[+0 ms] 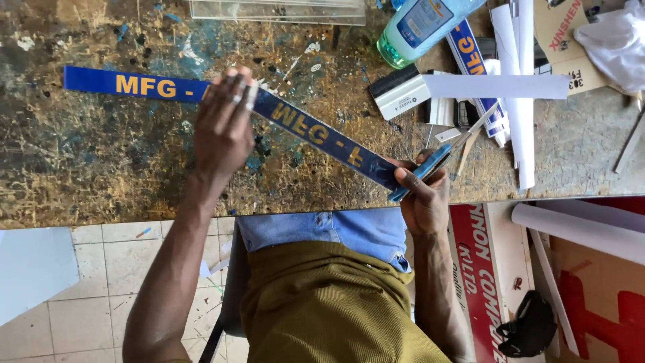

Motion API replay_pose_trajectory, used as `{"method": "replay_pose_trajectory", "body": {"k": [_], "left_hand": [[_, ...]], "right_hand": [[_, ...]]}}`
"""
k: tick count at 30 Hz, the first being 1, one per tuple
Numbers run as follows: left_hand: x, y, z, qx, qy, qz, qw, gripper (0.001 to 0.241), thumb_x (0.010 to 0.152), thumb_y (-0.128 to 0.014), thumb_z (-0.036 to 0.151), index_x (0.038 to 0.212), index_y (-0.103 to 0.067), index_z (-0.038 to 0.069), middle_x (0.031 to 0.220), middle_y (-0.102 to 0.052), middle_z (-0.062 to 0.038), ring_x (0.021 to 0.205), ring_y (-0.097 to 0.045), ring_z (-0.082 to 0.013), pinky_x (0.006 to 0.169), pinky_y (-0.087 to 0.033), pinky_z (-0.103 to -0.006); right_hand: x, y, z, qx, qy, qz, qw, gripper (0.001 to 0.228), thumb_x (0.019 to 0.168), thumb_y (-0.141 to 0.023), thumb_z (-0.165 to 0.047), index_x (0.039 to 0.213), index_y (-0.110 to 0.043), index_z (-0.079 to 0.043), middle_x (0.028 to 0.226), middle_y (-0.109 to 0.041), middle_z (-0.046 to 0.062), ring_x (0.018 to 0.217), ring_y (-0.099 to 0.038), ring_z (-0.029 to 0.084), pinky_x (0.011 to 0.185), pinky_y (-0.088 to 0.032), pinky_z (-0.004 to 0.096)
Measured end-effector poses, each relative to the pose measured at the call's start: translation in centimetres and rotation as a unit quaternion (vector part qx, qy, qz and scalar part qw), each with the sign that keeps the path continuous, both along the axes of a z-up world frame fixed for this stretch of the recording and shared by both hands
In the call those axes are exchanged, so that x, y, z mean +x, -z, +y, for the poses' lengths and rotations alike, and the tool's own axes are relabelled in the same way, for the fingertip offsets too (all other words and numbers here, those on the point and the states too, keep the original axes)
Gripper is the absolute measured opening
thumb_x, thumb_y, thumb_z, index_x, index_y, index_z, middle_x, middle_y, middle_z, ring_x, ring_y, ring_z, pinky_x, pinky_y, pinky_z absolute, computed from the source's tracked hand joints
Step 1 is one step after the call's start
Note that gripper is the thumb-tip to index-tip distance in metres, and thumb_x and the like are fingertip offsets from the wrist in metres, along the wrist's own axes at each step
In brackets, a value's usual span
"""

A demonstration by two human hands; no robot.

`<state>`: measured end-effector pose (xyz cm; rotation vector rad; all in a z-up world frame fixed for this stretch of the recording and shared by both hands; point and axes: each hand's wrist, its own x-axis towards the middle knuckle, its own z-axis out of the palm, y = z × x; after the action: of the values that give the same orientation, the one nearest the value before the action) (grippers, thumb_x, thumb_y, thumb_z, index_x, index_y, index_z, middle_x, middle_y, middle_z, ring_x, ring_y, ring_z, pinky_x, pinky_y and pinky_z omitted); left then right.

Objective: Cleaning a small plastic strip and applying vinyl lettering to create a sign component.

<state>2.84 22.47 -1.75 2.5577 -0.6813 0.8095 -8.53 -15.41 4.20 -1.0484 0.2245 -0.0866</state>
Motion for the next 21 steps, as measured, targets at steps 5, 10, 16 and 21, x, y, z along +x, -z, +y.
{"method": "replay_pose_trajectory", "body": {"k": [5,10,16,21], "left_hand": [[0.4,-1.2,3.7,-0.087,-0.115,0.042,0.989,0.057,0.109,-0.070,-0.024,0.163,-0.060,-0.011,0.167,-0.063,-0.028,0.159,-0.056,-0.0447,0.138,-0.037,-0.0571],[-1.0,-3.2,3.1,-0.284,-0.115,0.034,0.951,0.031,0.125,-0.057,0.001,0.156,-0.058,-0.002,0.155,-0.063,-0.024,0.141,-0.061,-0.0391,0.124,-0.057,-0.0572],[-1.8,-2.0,1.6,-0.527,-0.124,0.060,0.839,0.025,0.117,-0.065,0.004,0.142,-0.068,0.003,0.132,-0.071,-0.012,0.121,-0.074,-0.0246,0.107,-0.063,-0.0400],[-2.7,-2.6,1.4,-0.608,-0.152,0.079,0.775,0.025,0.115,-0.068,0.009,0.140,-0.070,0.005,0.125,-0.072,-0.008,0.112,-0.074,-0.0183,0.102,-0.065,-0.0324]], "right_hand": [[-0.4,-0.2,-0.5,0.031,-0.014,0.030,0.999,0.035,0.093,-0.085,0.006,0.116,-0.064,-0.010,0.121,-0.083,0.029,0.114,-0.083,0.037,0.105,-0.067,0.052],[0.7,0.1,1.9,0.006,-0.003,0.004,1.000,0.037,0.093,-0.087,0.007,0.115,-0.065,-0.012,0.114,-0.085,0.021,0.110,-0.085,0.029,0.096,-0.069,0.048],[6.7,0.0,9.3,-0.019,-0.011,-0.028,0.999,0.043,0.090,-0.090,0.010,0.114,-0.058,-0.006,0.108,-0.084,0.031,0.096,-0.087,0.034,0.087,-0.070,0.043],[13.7,0.4,15.3,0.004,-0.065,-0.041,0.997,0.041,0.089,-0.090,0.012,0.113,-0.061,-0.005,0.106,-0.085,0.029,0.094,-0.088,0.033,0.085,-0.072,0.042]]}}
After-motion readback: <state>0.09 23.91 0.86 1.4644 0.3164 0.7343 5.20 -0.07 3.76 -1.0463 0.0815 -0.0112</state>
